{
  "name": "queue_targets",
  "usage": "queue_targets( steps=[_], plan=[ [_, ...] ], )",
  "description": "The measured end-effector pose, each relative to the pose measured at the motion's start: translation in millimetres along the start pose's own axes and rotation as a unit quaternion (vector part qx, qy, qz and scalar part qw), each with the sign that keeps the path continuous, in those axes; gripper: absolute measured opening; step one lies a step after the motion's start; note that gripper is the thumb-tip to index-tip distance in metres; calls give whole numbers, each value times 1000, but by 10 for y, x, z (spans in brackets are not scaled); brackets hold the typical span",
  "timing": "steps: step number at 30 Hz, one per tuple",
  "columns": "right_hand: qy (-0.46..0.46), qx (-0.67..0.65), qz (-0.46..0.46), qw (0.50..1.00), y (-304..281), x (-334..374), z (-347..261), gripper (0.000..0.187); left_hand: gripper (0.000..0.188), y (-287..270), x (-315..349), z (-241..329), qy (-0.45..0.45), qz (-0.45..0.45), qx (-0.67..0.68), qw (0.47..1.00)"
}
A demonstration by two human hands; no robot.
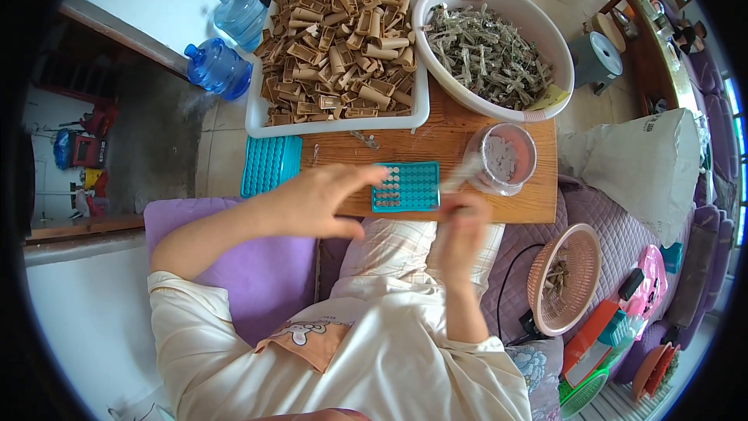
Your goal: The person assembles small mechanical components by hand, including springs, small brown housings, and circuit boards, using assembly trays to organize the parts.
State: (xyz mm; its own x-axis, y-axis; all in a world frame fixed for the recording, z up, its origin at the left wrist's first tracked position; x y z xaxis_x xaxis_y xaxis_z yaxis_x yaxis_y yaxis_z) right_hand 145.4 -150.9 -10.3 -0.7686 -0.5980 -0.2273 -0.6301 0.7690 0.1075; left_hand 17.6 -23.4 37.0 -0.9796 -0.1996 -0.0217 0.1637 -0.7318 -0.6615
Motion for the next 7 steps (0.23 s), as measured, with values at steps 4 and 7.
queue_targets(
  steps=[4,7],
  plan=[
    [64,111,284,950,-1948,-173,66,23,43,-314,-58,-416,-87,32,-261,961],
    [217,117,449,859,-2640,112,105,39,42,-483,-154,-669,-144,37,-311,939]
  ],
)
Point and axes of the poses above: each hand's wrist, its own x-axis away from the middle knuckle, its own y-axis out of the palm, z = x × y, the point moved 9 cm from there along -x, towards the middle knuckle
